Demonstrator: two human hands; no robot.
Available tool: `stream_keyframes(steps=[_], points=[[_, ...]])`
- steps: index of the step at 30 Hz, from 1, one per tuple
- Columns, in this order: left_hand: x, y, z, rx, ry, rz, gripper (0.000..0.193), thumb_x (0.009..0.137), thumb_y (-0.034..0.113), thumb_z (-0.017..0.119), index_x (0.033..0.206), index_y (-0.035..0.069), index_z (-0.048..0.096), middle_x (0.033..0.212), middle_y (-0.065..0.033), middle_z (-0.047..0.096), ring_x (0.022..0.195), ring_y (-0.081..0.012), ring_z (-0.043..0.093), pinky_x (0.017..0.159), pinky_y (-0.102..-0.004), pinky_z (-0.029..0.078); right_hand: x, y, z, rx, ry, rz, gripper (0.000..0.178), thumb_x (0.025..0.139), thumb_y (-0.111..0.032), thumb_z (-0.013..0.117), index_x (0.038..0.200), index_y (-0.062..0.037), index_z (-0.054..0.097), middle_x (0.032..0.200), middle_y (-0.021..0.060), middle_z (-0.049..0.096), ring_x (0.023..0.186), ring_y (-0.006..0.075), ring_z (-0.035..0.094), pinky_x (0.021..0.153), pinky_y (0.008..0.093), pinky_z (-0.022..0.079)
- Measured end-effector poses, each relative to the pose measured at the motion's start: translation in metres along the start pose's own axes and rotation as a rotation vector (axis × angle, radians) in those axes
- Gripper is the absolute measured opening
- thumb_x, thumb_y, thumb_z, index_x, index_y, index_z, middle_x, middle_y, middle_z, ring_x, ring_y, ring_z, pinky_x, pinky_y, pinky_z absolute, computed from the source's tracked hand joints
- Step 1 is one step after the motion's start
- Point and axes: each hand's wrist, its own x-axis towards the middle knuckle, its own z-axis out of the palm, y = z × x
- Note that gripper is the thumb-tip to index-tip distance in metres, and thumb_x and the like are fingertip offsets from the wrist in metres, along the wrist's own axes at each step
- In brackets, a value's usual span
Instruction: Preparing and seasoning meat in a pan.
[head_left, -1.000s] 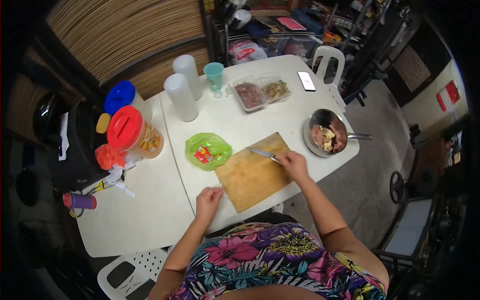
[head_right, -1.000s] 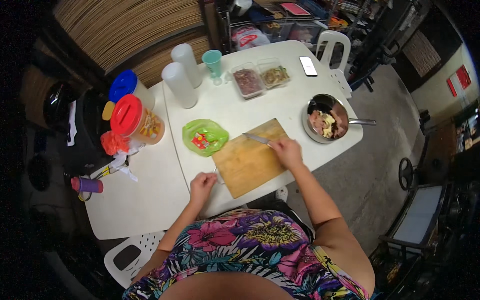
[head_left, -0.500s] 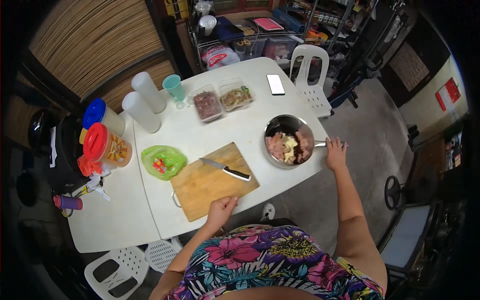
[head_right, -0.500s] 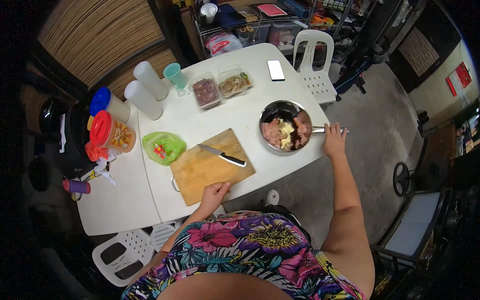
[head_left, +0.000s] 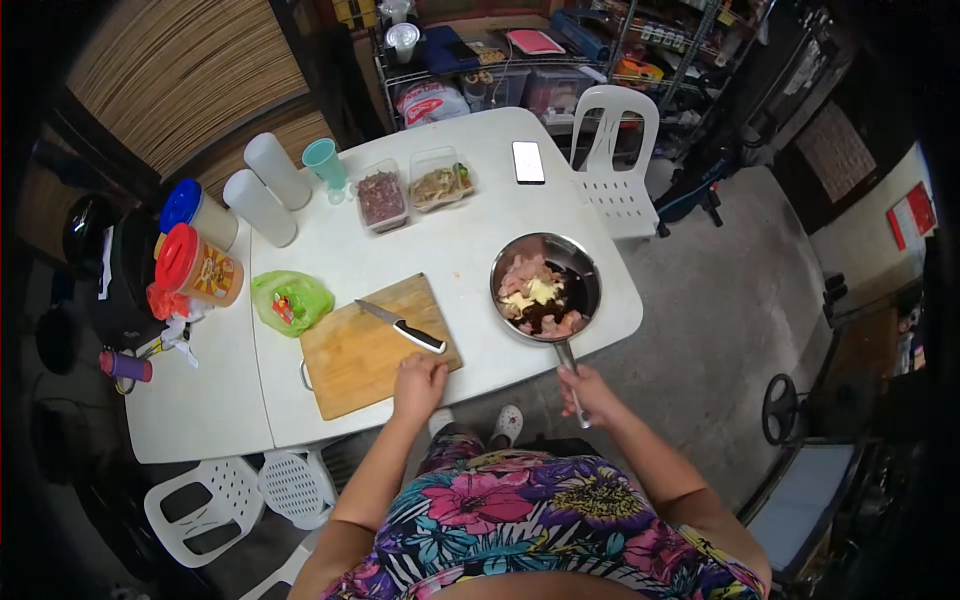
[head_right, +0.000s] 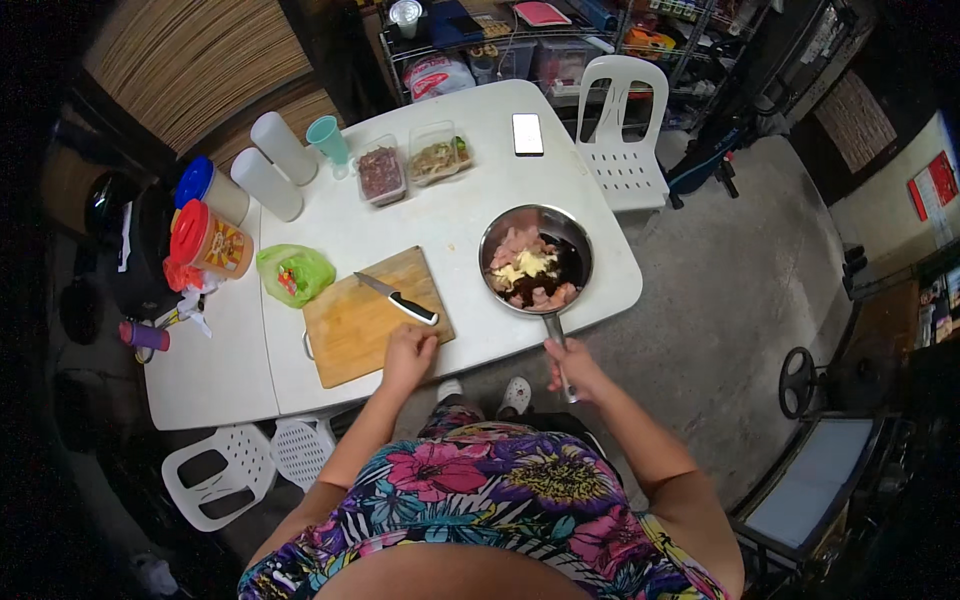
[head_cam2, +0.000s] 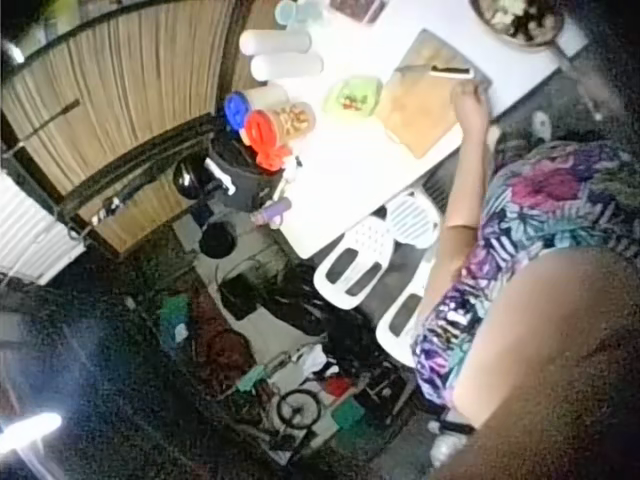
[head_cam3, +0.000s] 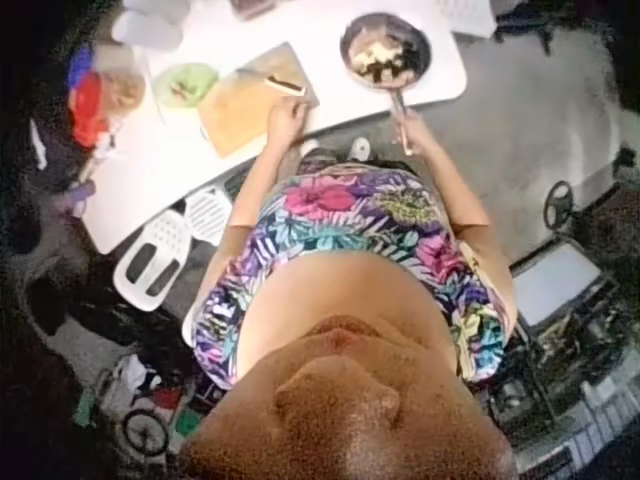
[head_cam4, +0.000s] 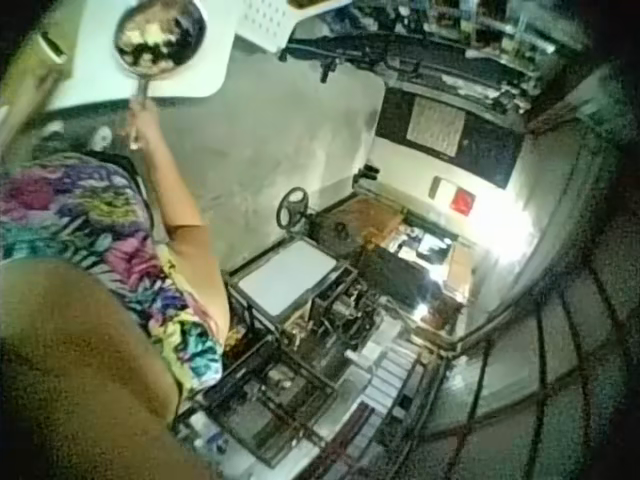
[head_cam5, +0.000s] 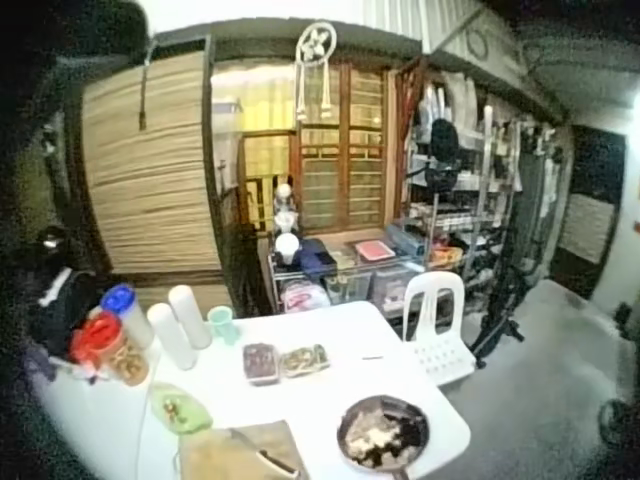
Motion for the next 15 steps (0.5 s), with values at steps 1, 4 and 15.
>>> stream_keyframes(steps=[1, 4, 15], points=[[0.005, 0.002, -0.003, 0.084, 0.015, -0.003, 0.022, 0.079, 0.019, 0.065, 0.096, 0.005, 0.067, 0.107, -0.0188, 0.061, 0.100, -0.0355, 0.055, 0.084, -0.0433, 0.044, 0.000, 0.004, 0.009, 0.097, -0.003, -0.004, 0.031, 0.091, -0.036, 0.058, 0.089, -0.0064, 0.047, 0.056, 0.0016, 0.044, 0.042, 0.0139, 0.045, 0.044, 0.0331, 0.047], [0.015, -0.002, -0.005, 0.261, 0.137, -0.003, 0.040, 0.078, 0.024, 0.066, 0.113, 0.006, 0.061, 0.126, -0.0251, 0.048, 0.109, -0.0392, 0.049, 0.090, -0.0468, 0.042, -0.002, 0.006, 0.034, 0.237, 0.018, -0.116, 0.030, 0.093, -0.035, 0.054, 0.082, -0.0095, 0.042, 0.055, 0.0012, 0.044, 0.039, 0.0136, 0.042, 0.043, 0.0324, 0.044], [0.007, -0.028, 0.002, 0.267, -0.010, -0.020, 0.046, 0.079, 0.027, 0.067, 0.121, 0.010, 0.056, 0.131, -0.0270, 0.042, 0.105, -0.0410, 0.053, 0.090, -0.0438, 0.044, 0.017, 0.000, 0.074, 0.329, 0.080, -0.150, 0.027, 0.095, -0.032, 0.052, 0.087, -0.0078, 0.041, 0.055, 0.0023, 0.043, 0.039, 0.0141, 0.041, 0.040, 0.0325, 0.042]])
